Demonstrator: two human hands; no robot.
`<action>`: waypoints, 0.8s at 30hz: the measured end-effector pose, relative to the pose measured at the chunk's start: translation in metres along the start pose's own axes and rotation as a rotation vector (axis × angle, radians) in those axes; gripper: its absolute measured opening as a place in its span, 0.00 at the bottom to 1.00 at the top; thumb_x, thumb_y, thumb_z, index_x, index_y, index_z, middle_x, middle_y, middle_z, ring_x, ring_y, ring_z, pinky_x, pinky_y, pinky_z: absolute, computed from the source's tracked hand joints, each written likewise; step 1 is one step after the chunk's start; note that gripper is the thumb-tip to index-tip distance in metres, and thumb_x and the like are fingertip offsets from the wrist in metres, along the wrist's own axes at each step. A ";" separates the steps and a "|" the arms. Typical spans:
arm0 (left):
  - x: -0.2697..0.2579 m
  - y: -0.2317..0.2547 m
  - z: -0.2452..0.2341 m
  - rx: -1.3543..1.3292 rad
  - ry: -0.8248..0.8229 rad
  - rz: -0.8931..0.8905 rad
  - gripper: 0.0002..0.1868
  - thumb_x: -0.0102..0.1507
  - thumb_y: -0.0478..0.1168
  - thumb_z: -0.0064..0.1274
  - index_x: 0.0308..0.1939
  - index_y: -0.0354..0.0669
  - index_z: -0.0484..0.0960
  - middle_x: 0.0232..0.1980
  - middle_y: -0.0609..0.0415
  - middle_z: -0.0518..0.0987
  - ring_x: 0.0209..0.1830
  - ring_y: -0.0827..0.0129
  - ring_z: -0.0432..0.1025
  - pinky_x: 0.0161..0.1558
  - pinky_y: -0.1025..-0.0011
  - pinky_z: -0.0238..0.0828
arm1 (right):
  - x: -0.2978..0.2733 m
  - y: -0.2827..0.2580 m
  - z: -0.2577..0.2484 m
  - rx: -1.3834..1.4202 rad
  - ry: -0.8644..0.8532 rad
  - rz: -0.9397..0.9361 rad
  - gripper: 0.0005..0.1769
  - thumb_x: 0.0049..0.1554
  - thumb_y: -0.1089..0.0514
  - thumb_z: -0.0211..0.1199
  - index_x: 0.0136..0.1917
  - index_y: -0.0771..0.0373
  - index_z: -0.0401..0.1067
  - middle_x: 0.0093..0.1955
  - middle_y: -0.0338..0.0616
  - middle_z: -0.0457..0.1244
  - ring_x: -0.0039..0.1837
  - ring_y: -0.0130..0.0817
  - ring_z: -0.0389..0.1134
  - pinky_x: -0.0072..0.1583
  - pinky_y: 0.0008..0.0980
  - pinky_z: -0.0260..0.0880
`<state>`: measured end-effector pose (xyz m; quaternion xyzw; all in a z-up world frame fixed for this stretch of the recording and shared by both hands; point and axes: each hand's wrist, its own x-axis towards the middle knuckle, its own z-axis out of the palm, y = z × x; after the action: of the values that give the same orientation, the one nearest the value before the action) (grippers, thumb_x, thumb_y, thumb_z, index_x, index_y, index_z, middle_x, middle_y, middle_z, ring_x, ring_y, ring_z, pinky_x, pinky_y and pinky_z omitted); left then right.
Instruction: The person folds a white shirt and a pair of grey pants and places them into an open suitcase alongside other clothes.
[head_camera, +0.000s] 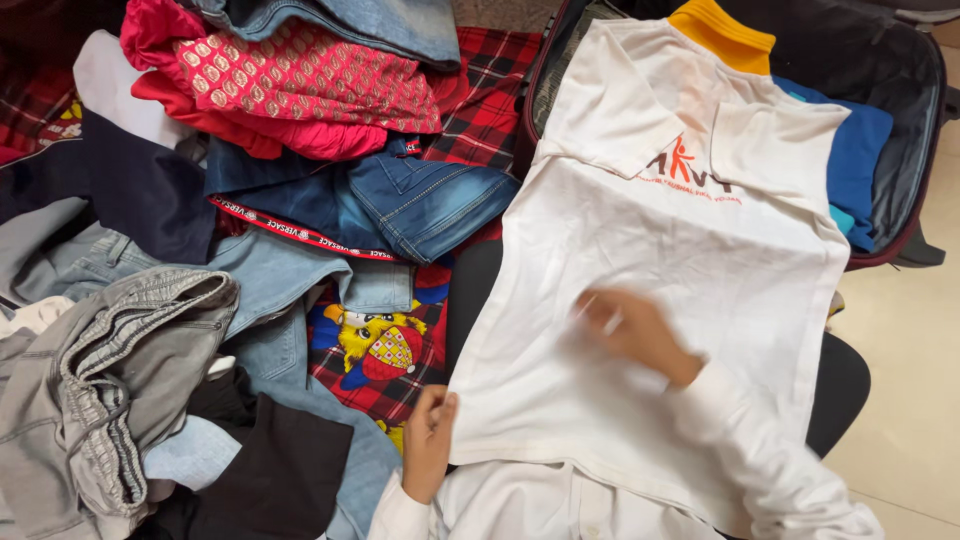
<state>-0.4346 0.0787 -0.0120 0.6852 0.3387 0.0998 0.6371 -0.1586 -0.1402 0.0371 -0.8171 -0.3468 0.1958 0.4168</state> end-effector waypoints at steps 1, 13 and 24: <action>-0.001 0.008 -0.001 0.009 -0.133 0.017 0.11 0.67 0.44 0.56 0.44 0.39 0.79 0.28 0.60 0.83 0.27 0.83 0.69 0.29 0.75 0.65 | -0.011 -0.019 0.020 0.102 -0.158 -0.175 0.14 0.52 0.60 0.63 0.54 0.57 0.77 0.45 0.38 0.72 0.45 0.31 0.73 0.49 0.31 0.73; -0.006 -0.014 0.014 0.003 0.113 0.050 0.16 0.67 0.48 0.55 0.44 0.35 0.81 0.40 0.50 0.87 0.39 0.77 0.76 0.44 0.75 0.72 | 0.026 -0.016 0.014 0.296 -0.523 0.144 0.20 0.60 0.51 0.63 0.63 0.60 0.75 0.52 0.38 0.72 0.50 0.27 0.72 0.51 0.31 0.76; -0.003 -0.127 0.024 -0.227 0.056 0.021 0.13 0.54 0.35 0.70 0.30 0.40 0.78 0.25 0.61 0.81 0.24 0.84 0.68 0.30 0.80 0.64 | 0.283 0.060 -0.045 -0.280 0.556 0.184 0.40 0.57 0.37 0.70 0.68 0.66 0.64 0.45 0.58 0.70 0.47 0.53 0.71 0.50 0.47 0.70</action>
<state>-0.4656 0.0525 -0.1346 0.6091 0.3356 0.1634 0.6998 0.0865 0.0176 0.0054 -0.9167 -0.1680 -0.0475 0.3595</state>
